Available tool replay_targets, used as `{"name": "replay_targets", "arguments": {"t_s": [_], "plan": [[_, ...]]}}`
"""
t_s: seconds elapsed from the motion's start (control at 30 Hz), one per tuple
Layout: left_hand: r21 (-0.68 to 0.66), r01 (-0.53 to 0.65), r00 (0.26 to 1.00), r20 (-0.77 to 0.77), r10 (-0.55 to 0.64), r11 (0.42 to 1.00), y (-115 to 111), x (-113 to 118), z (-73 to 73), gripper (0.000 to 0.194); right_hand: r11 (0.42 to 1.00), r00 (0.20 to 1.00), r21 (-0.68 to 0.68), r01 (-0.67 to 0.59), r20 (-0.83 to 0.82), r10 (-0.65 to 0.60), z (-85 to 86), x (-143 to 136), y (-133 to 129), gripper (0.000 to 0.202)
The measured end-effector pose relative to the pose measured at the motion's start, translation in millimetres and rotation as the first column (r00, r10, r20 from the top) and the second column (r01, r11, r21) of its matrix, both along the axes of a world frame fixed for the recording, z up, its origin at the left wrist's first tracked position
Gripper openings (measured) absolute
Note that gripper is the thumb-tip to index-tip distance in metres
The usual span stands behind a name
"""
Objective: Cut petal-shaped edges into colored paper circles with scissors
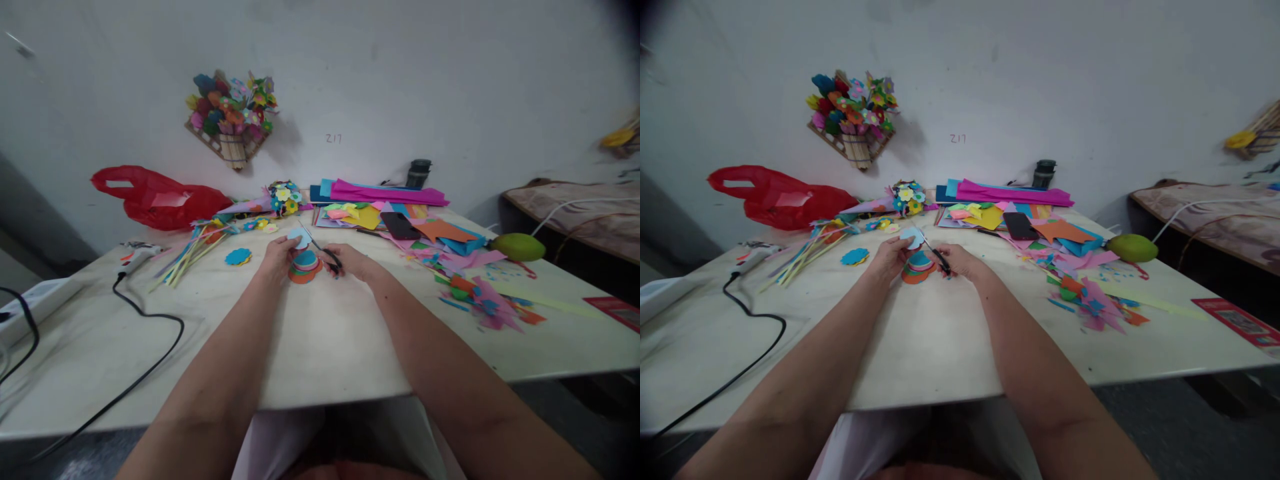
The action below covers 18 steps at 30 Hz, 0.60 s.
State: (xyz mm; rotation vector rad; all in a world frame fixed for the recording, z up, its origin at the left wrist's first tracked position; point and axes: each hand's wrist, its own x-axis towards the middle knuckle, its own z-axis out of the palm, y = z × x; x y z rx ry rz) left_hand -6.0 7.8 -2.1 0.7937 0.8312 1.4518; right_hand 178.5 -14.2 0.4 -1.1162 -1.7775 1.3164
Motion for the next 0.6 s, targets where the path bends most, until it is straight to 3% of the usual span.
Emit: {"name": "replay_targets", "arguments": {"t_s": [0.6], "plan": [[-0.009, 0.013, 1.000, -0.002, -0.013, 1.000, -0.8, -1.9, 0.8, 0.016, 0.998, 0.999, 0.052, -0.027, 0.031, 0.025, -5.4, 3.5, 6.0, 0.025]]}}
